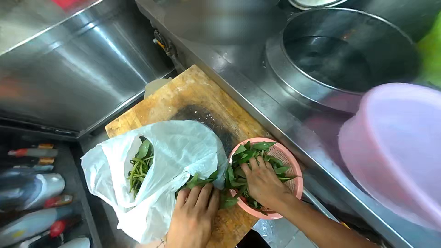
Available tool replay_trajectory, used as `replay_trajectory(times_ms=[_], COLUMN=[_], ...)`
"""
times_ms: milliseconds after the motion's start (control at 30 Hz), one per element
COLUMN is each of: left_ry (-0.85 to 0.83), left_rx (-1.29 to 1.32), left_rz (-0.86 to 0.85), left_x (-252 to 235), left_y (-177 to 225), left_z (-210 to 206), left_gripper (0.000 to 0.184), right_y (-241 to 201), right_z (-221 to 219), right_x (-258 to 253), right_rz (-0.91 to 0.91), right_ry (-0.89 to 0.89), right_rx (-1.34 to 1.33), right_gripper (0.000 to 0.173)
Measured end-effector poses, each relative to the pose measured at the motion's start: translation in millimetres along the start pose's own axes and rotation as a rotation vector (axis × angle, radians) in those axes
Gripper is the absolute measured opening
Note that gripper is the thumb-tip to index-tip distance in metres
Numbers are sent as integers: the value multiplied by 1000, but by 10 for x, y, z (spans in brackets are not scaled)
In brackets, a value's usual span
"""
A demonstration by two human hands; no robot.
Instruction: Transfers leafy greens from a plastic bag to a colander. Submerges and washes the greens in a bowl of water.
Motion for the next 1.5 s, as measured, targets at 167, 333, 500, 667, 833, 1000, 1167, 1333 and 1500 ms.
replay_trajectory(times_ms=[167, 333, 500, 667, 833, 1000, 1167, 1333, 1500], left_ry=[71, 297, -4, -153, -212, -404, -922, -1121, -977], left_rx=[467, 807, 688, 391, 293, 376, 421, 424, 396], left_rz=[-11, 12, 166, 32, -27, 13, -1, -96, -305], left_x=[-148, -690, -955, -910, -895, -951, -1076, -1159, -824], left_y=[168, 660, 811, 1063, 1282, 1428, 1399, 1312, 1183], left_z=[836, 647, -531, -668, -787, -877, -889, -844, -819], left_gripper=[20, 22, 41, 66, 65, 83, 87, 85, 82], right_y=[89, 353, 616, 761, 753, 655, 701, 811, 663], right_z=[148, 260, -36, -382, -425, -443, -681, -547, 125], right_x=[104, 448, 737, 970, 1019, 1021, 1025, 1095, 1139], right_rz=[71, 103, 211, 123, -324, -352, -483, -461, -195], right_ry=[23, 292, 667, 1132, 1057, 962, 939, 664, 902], right_rx=[-218, -412, -525, -542, -590, -1009, -1051, -996, -479], right_gripper=[59, 59, 40, 24, 36, 31, 36, 43, 29])
Point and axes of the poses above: each hand's wrist, its own x-axis away from the middle knuckle, its own z-axis out of the back of the hand, y = z × x, the point moved 4 cm from there along -x, towards the middle knuckle, and after that the axes turned 9 degrees about -y, right-handed, at the moved point
